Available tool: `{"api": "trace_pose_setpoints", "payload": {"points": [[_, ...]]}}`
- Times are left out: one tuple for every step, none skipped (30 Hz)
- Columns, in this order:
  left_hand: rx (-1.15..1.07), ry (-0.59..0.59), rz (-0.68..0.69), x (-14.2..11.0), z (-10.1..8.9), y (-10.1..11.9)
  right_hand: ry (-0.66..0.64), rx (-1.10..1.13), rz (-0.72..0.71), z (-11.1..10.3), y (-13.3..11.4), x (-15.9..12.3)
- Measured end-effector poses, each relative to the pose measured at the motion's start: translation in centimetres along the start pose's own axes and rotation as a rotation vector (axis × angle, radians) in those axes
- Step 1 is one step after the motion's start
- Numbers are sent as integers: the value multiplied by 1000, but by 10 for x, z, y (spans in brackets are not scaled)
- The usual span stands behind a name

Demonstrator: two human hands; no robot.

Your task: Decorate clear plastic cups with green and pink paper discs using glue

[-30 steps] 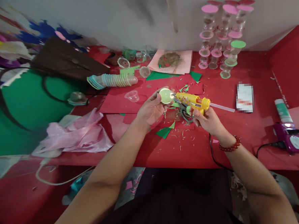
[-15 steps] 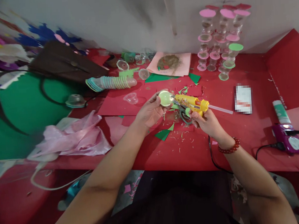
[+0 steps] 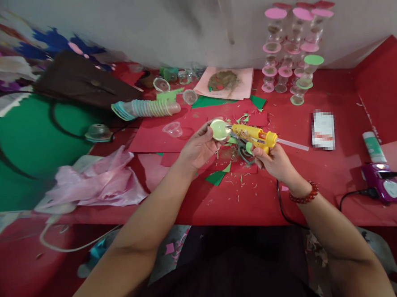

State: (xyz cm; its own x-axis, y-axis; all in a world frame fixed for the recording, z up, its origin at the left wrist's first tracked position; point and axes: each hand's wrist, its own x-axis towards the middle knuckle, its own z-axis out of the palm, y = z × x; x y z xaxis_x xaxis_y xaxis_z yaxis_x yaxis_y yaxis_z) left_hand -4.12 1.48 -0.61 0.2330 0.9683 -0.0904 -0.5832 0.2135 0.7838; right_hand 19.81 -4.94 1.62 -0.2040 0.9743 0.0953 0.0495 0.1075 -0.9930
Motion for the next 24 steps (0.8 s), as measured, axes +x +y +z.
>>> {"api": "trace_pose_setpoints", "payload": {"points": [[-11, 10, -4, -1, 1, 1, -4, -3, 2, 0, 0, 0], [-21, 20, -7, -1, 3, 1, -9, -4, 2, 0, 0, 0], [-30, 29, -11, -2, 4, 2, -15, -3, 2, 0, 0, 0], [-36, 39, -16, -2, 5, 2, -24, -3, 4, 0, 0, 0], [-41, 47, -21, -2, 6, 3, -31, 1, 3, 0, -1, 0], [-46, 52, -23, -3, 7, 3, -38, 5, 0, 0, -2, 0], [-52, 51, -22, -3, 7, 3, -45, 9, -4, 1, -2, 0], [-58, 46, -19, -2, 7, 3, -52, 13, -7, 1, -3, 0], [-63, 36, -14, -2, 7, 3, -58, 19, -11, 1, -4, 0], [-67, 28, -10, -2, 7, 3, -64, 25, -12, 1, -4, 0], [-69, 23, -9, -2, 7, 3, -67, 29, -12, 2, -4, 0], [-68, 24, -11, -2, 7, 3, -70, 32, -10, 2, -5, 0], [-66, 30, -14, -2, 6, 3, -70, 33, -7, 2, -5, 0], [-64, 37, -17, -2, 6, 3, -68, 33, -4, 2, -5, 0], [-63, 43, -16, -2, 5, 3, -66, 33, -2, 2, -5, 0], [-62, 46, -14, -2, 5, 3, -65, 29, 0, 2, -4, 0], [-62, 45, -10, -2, 5, 3, -64, 25, 1, 2, -4, 0], [-64, 43, -7, -2, 4, 4, -63, 21, 3, 1, -4, 0], [-66, 40, -4, -3, 4, 4, -61, 17, 5, 1, -4, 0], [-68, 39, -3, -3, 4, 4, -58, 14, 8, 1, -4, 0], [-69, 39, -3, -3, 4, 5, -57, 12, 10, 1, -4, 0], [-70, 39, -5, -3, 5, 5, -56, 10, 11, 0, -3, 0], [-69, 42, -7, -3, 5, 6, -58, 8, 12, 0, -3, 0], [-68, 47, -10, -3, 5, 6, -59, 6, 12, 0, -3, 1]]}}
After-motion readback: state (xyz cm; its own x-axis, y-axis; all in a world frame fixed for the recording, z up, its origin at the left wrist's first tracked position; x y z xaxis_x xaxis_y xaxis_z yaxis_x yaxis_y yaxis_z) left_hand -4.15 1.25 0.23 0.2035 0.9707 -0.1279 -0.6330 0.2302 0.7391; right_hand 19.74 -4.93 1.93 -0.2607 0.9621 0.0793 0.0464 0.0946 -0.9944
